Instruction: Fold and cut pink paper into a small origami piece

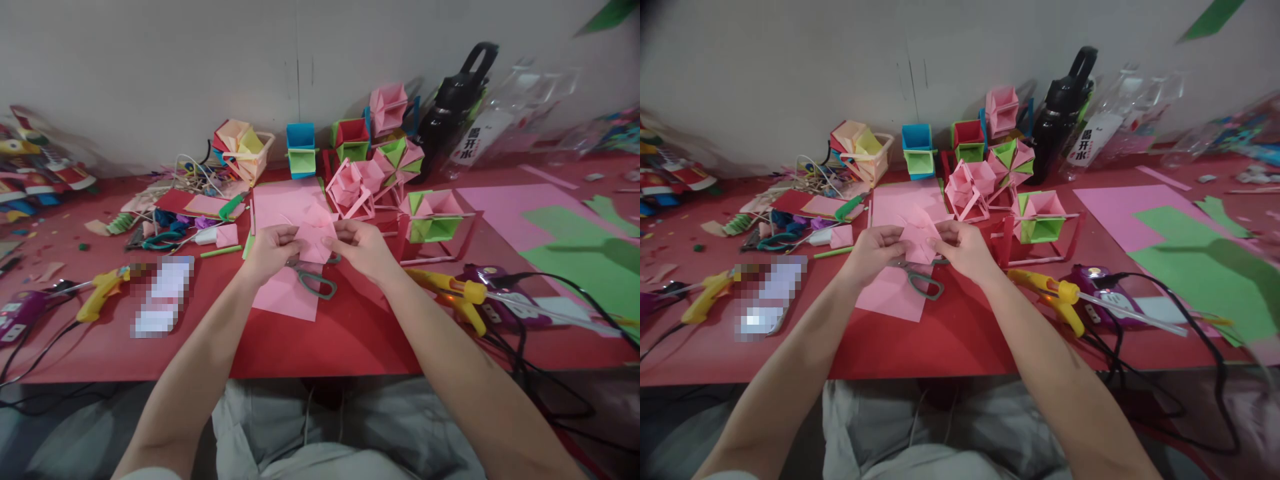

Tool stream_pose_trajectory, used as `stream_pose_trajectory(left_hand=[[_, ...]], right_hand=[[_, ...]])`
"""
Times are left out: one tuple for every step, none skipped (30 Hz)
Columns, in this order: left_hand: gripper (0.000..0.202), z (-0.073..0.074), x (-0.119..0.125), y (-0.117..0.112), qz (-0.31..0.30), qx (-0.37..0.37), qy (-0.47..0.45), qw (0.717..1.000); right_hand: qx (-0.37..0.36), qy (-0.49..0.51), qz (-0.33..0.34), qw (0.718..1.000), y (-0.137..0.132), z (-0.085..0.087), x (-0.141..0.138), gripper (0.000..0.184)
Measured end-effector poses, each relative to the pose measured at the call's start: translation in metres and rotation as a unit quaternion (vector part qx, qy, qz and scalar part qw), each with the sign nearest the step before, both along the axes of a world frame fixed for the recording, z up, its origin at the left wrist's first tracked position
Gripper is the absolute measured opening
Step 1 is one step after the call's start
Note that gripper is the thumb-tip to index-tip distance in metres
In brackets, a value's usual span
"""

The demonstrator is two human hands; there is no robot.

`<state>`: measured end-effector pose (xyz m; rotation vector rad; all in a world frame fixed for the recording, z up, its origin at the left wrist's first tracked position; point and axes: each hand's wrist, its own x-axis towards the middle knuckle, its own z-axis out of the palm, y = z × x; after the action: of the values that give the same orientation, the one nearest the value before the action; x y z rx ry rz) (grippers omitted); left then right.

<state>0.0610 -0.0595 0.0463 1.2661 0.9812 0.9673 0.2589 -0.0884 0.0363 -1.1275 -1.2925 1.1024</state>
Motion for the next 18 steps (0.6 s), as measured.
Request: stream_pose_trajectory(left_hand=[[0.032,-0.0005,-0.0006,0.0006,0.002,0.001,0.002,1.000],[0.031,-0.0012,-0.0011,0.0012,-0.001,0.004,0.001,1.000],[0.030,-0.0020,-0.0016,0.0017,-0.006,0.005,0.000,1.000],[0.030,-0.0026,-0.0020,0.0023,-0.011,0.008,-0.003,1.000],[0.029,-0.0030,-0.0025,0.0028,-0.016,0.010,-0.005,1.000],[0.029,-0.0033,-0.0030,0.0033,-0.020,0.013,-0.008,1.000],[0.029,-0.0033,-0.0035,0.0037,-0.024,0.013,-0.012,1.000],[0.028,-0.0031,-0.0039,0.0040,-0.030,0.012,-0.016,0.999],[0.028,-0.0028,-0.0043,0.0041,-0.034,0.009,-0.022,0.999],[0.029,-0.0023,-0.0046,0.0042,-0.033,0.004,-0.028,0.999],[0.031,-0.0019,-0.0048,0.0043,-0.028,-0.003,-0.033,0.999],[0.034,-0.0015,-0.0050,0.0043,-0.019,-0.009,-0.037,0.999],[0.037,-0.0012,-0.0050,0.0043,-0.010,-0.015,-0.039,0.999],[0.039,-0.0010,-0.0051,0.0043,-0.002,-0.019,-0.040,0.999],[0.040,-0.0010,-0.0051,0.0044,0.002,-0.020,-0.041,0.999],[0.041,-0.0012,-0.0051,0.0046,0.000,-0.018,-0.043,0.999],[0.040,-0.0015,-0.0052,0.0048,-0.008,-0.013,-0.045,0.999],[0.039,-0.0019,-0.0052,0.0050,-0.017,-0.007,-0.048,0.999]], right_hand=[[-0.004,0.002,0.001,1.000,0.0003,0.0001,0.0006,0.042],[-0.008,0.004,-0.001,1.000,0.0005,0.0004,0.0012,0.043],[-0.012,0.006,-0.005,1.000,0.0006,0.0008,0.0016,0.044],[-0.016,0.009,-0.012,1.000,0.0007,0.0013,0.0020,0.046],[-0.020,0.012,-0.019,1.000,0.0007,0.0017,0.0024,0.047],[-0.022,0.014,-0.026,0.999,0.0007,0.0019,0.0028,0.048],[-0.023,0.018,-0.031,0.999,0.0007,0.0021,0.0032,0.049],[-0.023,0.022,-0.033,0.999,0.0008,0.0021,0.0036,0.049],[-0.022,0.027,-0.032,0.999,0.0009,0.0020,0.0039,0.048],[-0.021,0.032,-0.029,0.999,0.0010,0.0018,0.0042,0.047],[-0.021,0.038,-0.027,0.999,0.0011,0.0017,0.0044,0.046],[-0.021,0.044,-0.025,0.998,0.0013,0.0016,0.0045,0.046],[-0.022,0.051,-0.024,0.998,0.0015,0.0016,0.0045,0.046],[-0.024,0.059,-0.023,0.998,0.0016,0.0018,0.0045,0.046],[-0.028,0.069,-0.023,0.997,0.0018,0.0022,0.0044,0.046],[-0.034,0.080,-0.023,0.996,0.0018,0.0029,0.0042,0.046],[-0.042,0.090,-0.021,0.995,0.0018,0.0037,0.0042,0.047],[-0.051,0.097,-0.020,0.994,0.0017,0.0047,0.0041,0.048]])
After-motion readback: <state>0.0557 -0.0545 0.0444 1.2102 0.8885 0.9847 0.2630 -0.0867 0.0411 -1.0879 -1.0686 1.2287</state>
